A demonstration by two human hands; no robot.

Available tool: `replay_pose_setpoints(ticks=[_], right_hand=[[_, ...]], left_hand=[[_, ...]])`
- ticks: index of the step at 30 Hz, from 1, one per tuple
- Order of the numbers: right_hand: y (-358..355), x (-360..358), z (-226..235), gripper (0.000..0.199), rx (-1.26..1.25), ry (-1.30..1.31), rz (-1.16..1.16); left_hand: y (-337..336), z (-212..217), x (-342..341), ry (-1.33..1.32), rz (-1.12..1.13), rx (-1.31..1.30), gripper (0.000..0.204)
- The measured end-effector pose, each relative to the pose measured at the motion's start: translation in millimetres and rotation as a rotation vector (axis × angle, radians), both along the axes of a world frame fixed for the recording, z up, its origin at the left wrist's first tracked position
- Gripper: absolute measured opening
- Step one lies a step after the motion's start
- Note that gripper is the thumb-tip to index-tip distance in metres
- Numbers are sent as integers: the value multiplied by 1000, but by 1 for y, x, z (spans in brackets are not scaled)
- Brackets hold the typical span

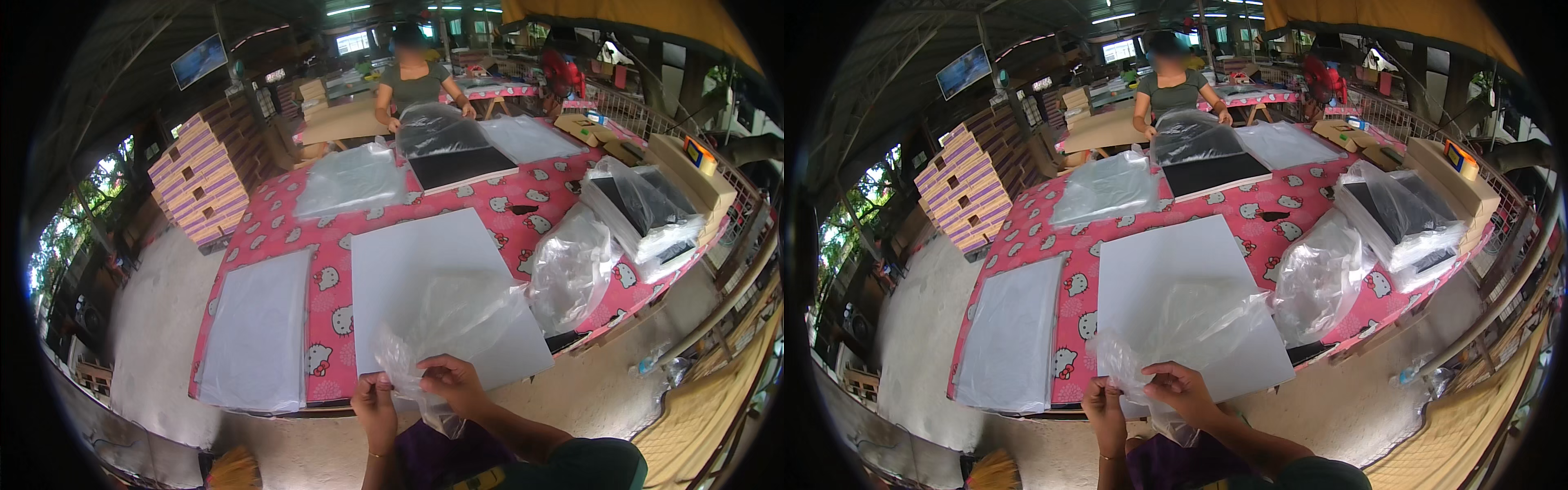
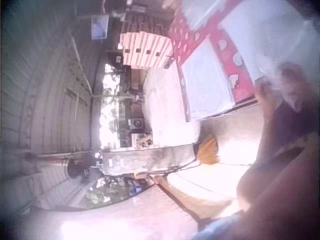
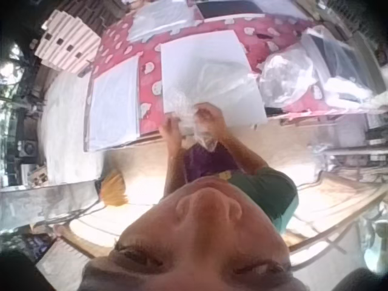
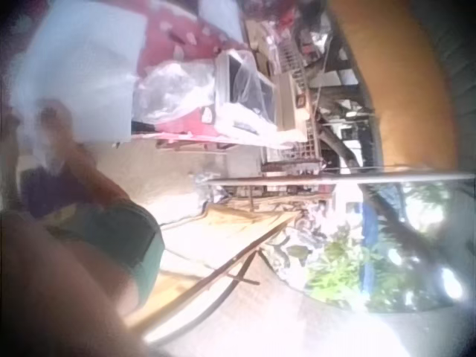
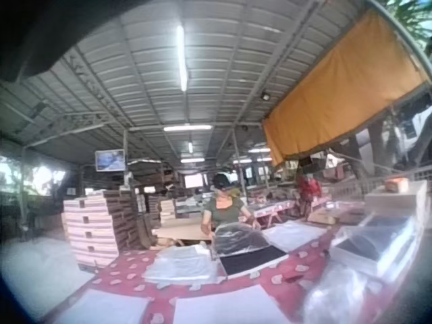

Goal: The person places black and white illustration boards into plastic bags and stacks them on a table.

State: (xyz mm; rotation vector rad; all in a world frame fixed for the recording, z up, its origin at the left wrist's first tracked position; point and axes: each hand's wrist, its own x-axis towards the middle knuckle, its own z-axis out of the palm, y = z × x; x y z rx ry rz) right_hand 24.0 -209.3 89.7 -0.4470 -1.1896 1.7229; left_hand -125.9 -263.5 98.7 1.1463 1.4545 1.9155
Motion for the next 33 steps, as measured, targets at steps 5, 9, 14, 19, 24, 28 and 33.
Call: replay_pose_setpoints(ticks=[5,9,14,19,24,28,33], right_hand=[[0,3,10,39,40,-32,46],[10,10,-7,36,-314,115,256],[42,70,-5,38,-116,668,280],[47,92,48,14,247,20,282],[28,44,82,11,762,-436,435],[40,46,79,13,978,-810,319],[45,49,47,26,1201,-1171,38]], left_hand=[[0,14,-1,-18,-29,91,16],[2,1,5,206,-8,-28,11],[-6,-4,-63,74,352,54,6],[-48,39,-96,119,182,-71,48],[-20,86,-20,637,-315,22,80],[-19,75,-23,304,-615,-264,65],[-28,77,-24,94,-782,-40,31]])
